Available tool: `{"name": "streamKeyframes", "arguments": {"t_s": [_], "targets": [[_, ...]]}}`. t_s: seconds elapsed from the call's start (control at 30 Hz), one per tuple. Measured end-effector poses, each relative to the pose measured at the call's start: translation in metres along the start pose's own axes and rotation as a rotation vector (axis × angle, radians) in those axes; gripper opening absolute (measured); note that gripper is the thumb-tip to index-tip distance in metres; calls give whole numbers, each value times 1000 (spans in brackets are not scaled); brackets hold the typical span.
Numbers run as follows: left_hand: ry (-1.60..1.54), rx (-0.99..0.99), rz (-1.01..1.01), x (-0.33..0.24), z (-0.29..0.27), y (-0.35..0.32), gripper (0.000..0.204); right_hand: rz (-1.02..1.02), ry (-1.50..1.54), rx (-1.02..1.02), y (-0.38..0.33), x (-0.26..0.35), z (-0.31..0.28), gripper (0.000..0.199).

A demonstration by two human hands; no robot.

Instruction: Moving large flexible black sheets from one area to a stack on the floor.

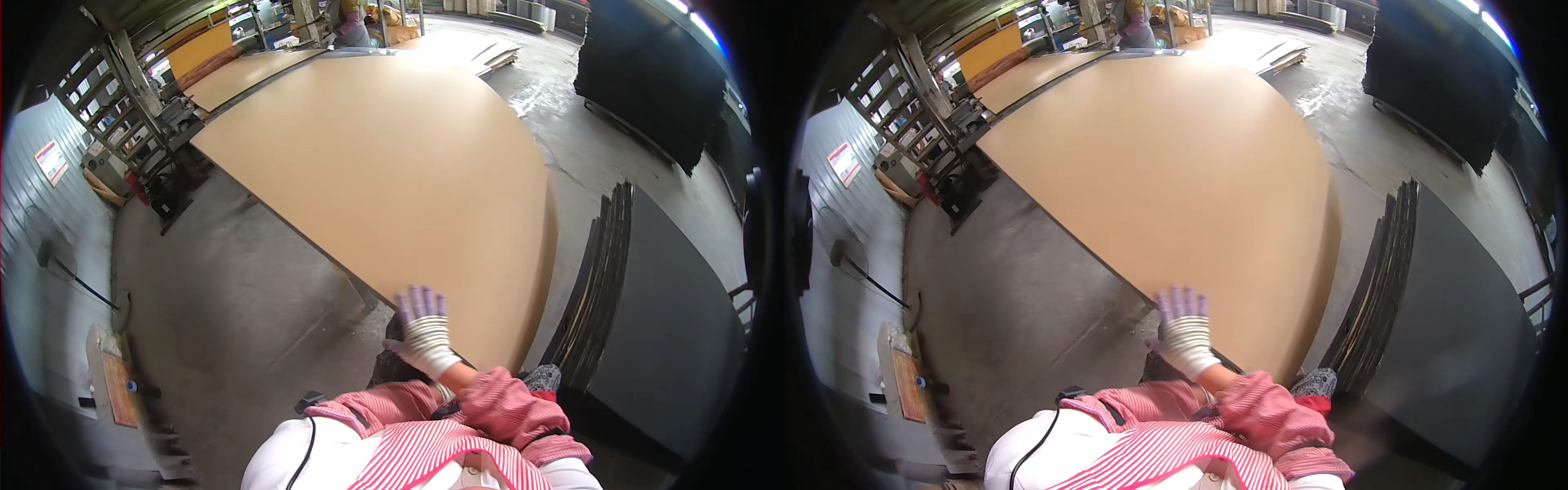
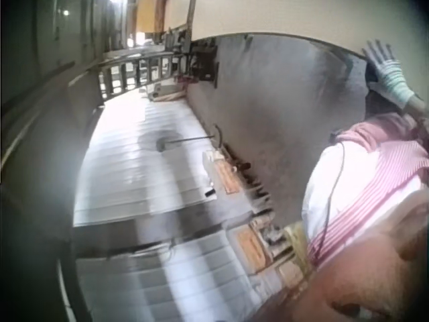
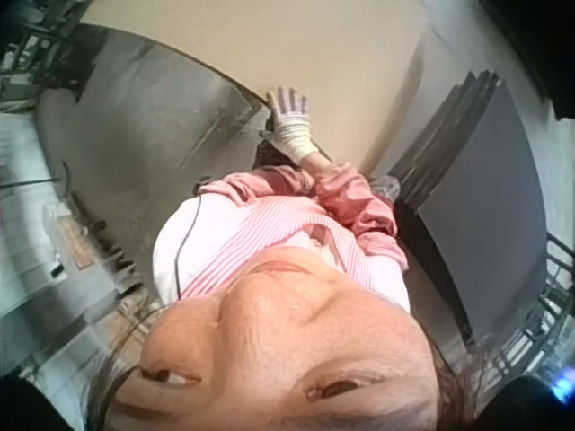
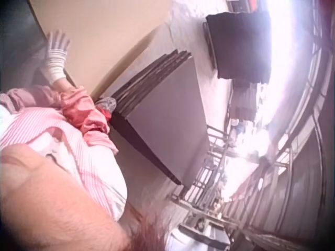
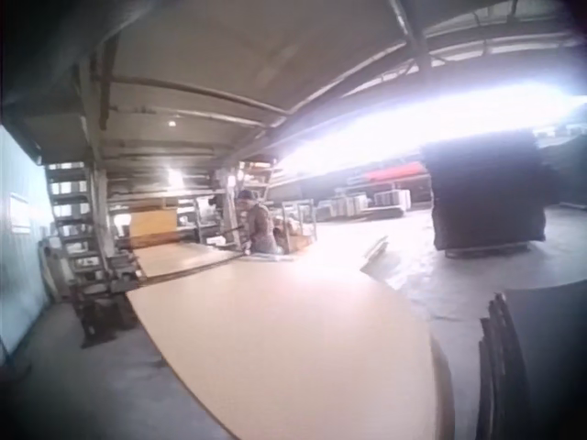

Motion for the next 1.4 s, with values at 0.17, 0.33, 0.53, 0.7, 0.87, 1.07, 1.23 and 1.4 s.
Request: {"name": "streamKeyframes", "arguments": {"t_s": [0.17, 0.33, 0.53, 0.7, 0.87, 1.07, 1.23, 1.4], "targets": [[-252, 200, 121, -51, 8, -7, 41, -31, -92, -44, -8, -31, -30, 60], [-856, -216, 526, -196, -293, 82, 37, 42, 14, -492, -82, -129, -265, 31], [-1086, -411, 1014, -416, -386, 111, 43, 466, -129, -810, -288, -254, -361, 29], [-720, 149, 1179, -642, -174, 129, 48, 780, -874, -601, -504, -371, -290, 26], [652, 682, 1462, -634, 119, 74, 53, 1565, 450, -1348, -687, -433, -164, 65], [534, 688, 1022, -426, 127, 92, 68, 1624, 1154, -1491, -709, -428, -12, 61], [970, -60, 415, -190, -36, 179, 87, 1257, 1678, -1378, -627, -381, 12, 58], [462, 156, -86, -16, -111, 116, 92, 1340, 1818, -1249, -510, -316, 6, 43]]}}
Point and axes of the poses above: each hand's wrist, its own y-axis towards the middle knuckle, its own z-axis out of the palm, x = y × z, the point moved 10 cm from there along y, towards the middle knuckle, and after that the axes turned 4 degrees about z, right-handed, at the moved point
